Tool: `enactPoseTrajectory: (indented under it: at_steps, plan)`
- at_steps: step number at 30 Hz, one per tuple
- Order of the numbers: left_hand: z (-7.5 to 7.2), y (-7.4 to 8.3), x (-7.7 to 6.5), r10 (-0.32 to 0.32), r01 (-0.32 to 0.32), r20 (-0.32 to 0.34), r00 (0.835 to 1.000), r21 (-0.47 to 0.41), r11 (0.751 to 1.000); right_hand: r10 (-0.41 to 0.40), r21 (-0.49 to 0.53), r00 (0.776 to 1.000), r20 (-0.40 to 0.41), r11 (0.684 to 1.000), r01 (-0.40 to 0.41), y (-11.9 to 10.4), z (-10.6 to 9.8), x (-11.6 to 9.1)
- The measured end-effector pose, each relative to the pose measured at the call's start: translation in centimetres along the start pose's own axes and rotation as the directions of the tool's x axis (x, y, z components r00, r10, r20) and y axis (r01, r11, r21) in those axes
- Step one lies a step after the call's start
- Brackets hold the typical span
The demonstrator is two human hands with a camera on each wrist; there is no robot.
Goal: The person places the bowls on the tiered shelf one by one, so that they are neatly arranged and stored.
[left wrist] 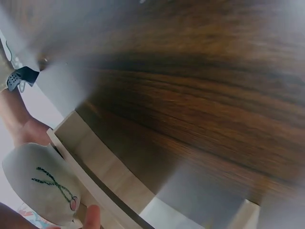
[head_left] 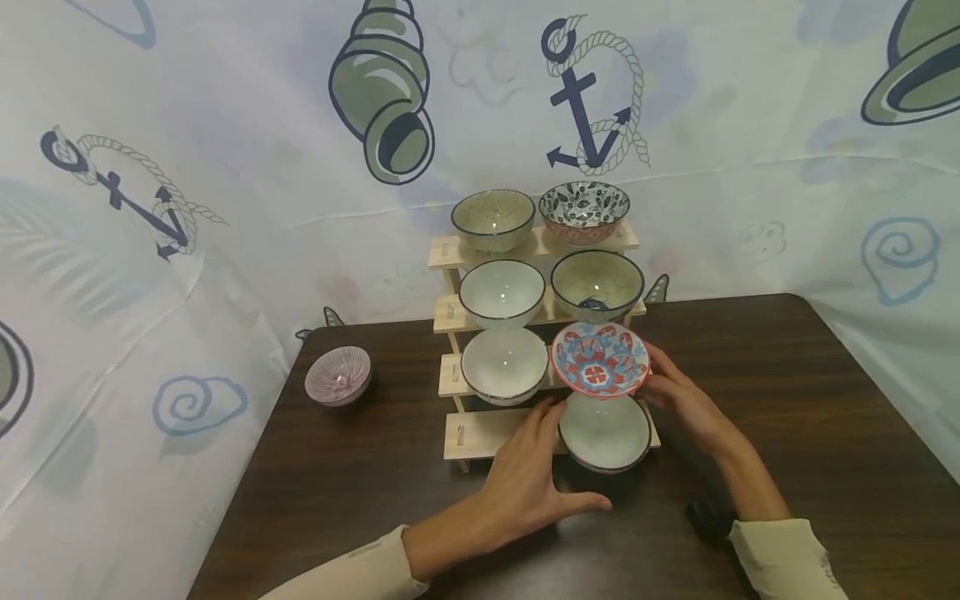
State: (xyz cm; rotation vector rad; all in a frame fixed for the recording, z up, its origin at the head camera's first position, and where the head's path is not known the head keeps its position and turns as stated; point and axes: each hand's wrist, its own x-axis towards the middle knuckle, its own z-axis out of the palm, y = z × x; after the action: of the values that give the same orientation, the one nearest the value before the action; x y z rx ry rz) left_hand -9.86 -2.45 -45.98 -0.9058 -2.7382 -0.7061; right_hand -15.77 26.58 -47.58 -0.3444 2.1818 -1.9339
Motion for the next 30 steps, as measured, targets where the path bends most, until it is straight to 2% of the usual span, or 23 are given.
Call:
enactPoseTrajectory:
  at_steps: [8, 13, 17, 22, 30]
  plan:
    - [-0.9, -1.2, -1.4, 0.071, -0.072, 0.015, 0.997, 0.069, 0.995, 0.007, -0.001, 1.0, 0.0, 1.0, -0.007, 0.0, 0.1, 0.0]
    - [-1.3, -2.1, -1.8, 0.122, -0.12, -0.014, 0.992, 0.088, 0.989, 0.004, 0.015, 1.0, 0.0, 1.0, -0.004, -0.1, 0.0, 0.0]
    - [-1.5, -2.8, -1.9, 0.122, -0.119, -0.023, 0.992, 0.086, 0.989, 0.012, 0.009, 1.0, 0.004, 1.0, -0.012, -0.3, -0.1, 0.1]
    - [-2.0, -3.5, -2.1, 0.122, -0.122, 0.005, 0.993, 0.079, 0.989, 0.03, -0.015, 1.0, 0.007, 0.999, -0.03, -0.6, -0.2, 0.1]
    - [-2.6, -5.1, -3.5, 0.141, -0.141, 0.014, 0.99, 0.094, 0.985, 0.016, -0.014, 1.0, 0.006, 1.0, -0.015, -0.1, -0.1, 0.1]
